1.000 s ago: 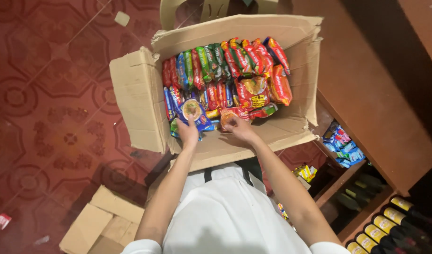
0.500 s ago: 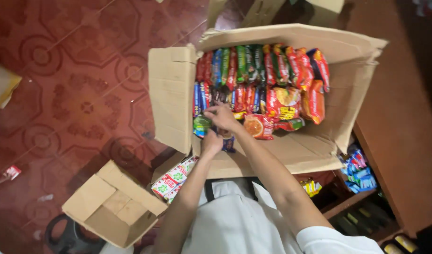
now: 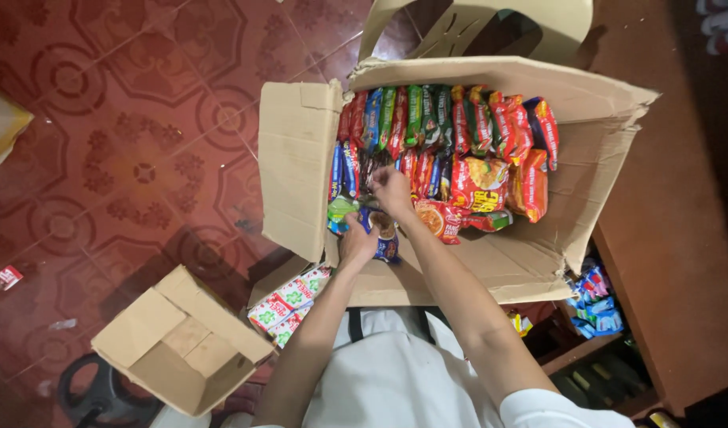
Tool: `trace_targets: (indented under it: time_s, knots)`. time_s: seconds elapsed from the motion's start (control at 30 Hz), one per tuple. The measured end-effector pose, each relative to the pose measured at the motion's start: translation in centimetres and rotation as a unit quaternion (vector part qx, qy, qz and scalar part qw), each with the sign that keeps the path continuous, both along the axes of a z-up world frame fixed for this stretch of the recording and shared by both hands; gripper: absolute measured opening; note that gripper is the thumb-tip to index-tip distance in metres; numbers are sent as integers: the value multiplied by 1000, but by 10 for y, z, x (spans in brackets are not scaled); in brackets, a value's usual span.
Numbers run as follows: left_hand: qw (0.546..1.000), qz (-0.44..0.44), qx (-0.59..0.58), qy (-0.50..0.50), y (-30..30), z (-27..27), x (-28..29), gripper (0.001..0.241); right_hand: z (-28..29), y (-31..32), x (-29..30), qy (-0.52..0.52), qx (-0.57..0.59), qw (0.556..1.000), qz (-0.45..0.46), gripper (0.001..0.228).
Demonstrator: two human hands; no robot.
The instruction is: The person is taking various packets of instant noodles from a cardboard box and arranging them neatly on wooden store shelves.
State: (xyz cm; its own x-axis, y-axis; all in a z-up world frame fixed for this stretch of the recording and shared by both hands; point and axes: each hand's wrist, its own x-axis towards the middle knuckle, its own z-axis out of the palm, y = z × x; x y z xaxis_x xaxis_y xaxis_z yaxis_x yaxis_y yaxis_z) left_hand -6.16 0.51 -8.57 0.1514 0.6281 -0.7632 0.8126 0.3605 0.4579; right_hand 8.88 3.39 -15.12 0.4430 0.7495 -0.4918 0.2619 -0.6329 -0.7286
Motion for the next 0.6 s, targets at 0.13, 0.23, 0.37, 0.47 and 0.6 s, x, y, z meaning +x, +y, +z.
trace_targets:
  time_s: [0.13,0.23,0.37,0.47,0.6]
  knots:
    - [1000,4,-3,-15,4,3,0,69,43,9,-11,-42,61,991,109,19]
    - [1000,-7,-22,-3,2,0,0,72,87,20,-32,-76,2,985,157,27]
    - [1000,4,-6,-5,2,2,-4,64,85,23,-44,-121,-123,976,129,37]
    - [1000,5,8,-15,5,6,-4,48,36,15,-36,-116,-74,983,117,32]
    - [998,-6,55,-28,4,13,-5,20,4,-1,-16,-55,44,995,70,22]
